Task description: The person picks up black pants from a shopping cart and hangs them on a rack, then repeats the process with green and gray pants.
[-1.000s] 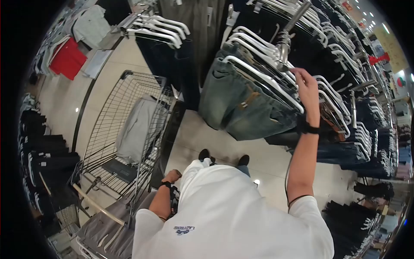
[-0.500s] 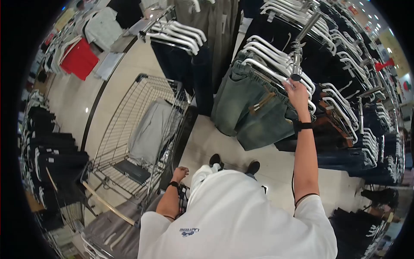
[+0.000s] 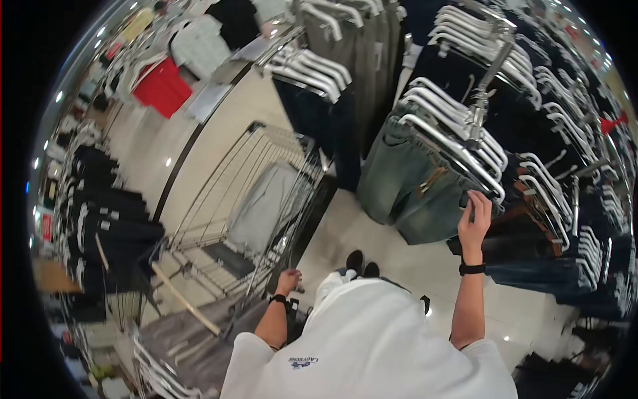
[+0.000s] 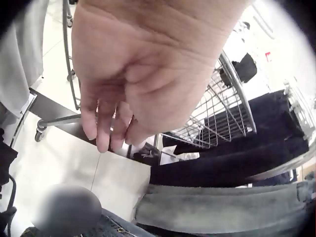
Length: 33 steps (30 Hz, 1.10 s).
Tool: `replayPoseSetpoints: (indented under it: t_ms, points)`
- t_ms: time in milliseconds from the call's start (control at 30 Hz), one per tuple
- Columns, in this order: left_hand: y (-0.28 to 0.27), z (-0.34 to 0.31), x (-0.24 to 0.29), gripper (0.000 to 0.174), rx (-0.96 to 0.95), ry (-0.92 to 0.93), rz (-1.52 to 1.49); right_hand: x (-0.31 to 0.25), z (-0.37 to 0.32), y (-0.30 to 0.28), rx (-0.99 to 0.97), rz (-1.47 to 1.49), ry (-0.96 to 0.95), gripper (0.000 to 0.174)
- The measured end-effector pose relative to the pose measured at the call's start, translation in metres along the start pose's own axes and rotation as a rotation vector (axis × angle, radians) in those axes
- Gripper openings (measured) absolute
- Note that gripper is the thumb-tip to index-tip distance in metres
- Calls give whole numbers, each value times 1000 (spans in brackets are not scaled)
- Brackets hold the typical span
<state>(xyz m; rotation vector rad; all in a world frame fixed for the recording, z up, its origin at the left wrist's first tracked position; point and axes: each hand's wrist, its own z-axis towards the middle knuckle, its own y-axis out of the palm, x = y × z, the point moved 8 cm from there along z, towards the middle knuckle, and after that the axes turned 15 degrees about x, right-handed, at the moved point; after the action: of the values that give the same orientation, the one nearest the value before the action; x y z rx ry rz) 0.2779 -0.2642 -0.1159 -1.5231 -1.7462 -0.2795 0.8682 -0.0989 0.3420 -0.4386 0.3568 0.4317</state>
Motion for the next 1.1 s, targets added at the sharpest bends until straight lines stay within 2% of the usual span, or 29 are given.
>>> replayPoseSetpoints:
  t_ms: [33,67,100,133,167,233,267,300,333,367,400,467,567,600,700,767,833,967,1000,1033,1067,1100]
  points:
    - [-13,-19,14,24,101,120,56,6,-13,-1,-34,16,64,27]
    - [-28,-45,42,22,212,440,202,15,-26,-2,-42,3,37,28]
    - [-40,-87,86,21,396,680,316,24,-39,-3,-45,31,94,29]
    - [-55,-108,102,20,494,700,286,33,-53,-2,-64,56,151,29]
    - [-64,-164,154,26,642,956,433,39,-68,-2,-83,72,209,30]
    - [-95,-223,207,37,801,1169,455,41,-94,1,-137,90,219,30]
    - [-115,-244,226,38,919,1166,609,42,-104,5,-160,101,214,30]
    - [-155,-241,202,45,1093,1125,711,43,-116,10,-195,111,213,30]
    - [-177,-265,211,52,1375,1126,900,42,-127,15,-231,117,210,29]
    - [-207,-278,211,56,1489,1012,915,40,-135,17,-268,118,204,29]
    - [-233,-287,213,59,1626,740,1051,39,-141,21,-324,148,276,29]
    - [-292,-279,177,68,1722,488,1059,35,-145,29,-378,171,280,29]
    - [-333,-268,134,77,1474,109,826,33,-140,42,-472,194,290,30]
    - [-350,-254,105,71,1547,272,766,32,-137,46,-490,189,268,30]
    - [-381,-194,17,62,1243,-39,405,35,-132,64,-553,176,272,29]
    - [-362,-192,13,58,1227,66,531,34,-133,79,-608,174,269,28]
    - [-350,-204,25,50,1272,35,545,26,-133,101,-664,175,235,27]
    - [-343,-210,42,38,1328,-15,528,2,-156,185,-785,350,374,22]
    - [-346,-210,41,38,1338,-24,512,-13,-165,216,-849,466,536,19]
    - [-350,-207,41,39,1347,-28,499,-27,-176,249,-941,461,639,21]
    - [-356,-204,40,40,1345,-24,512,-47,-187,286,-1024,499,729,27]
    - [-361,-201,43,41,1336,-37,518,-63,-203,325,-1083,492,863,41]
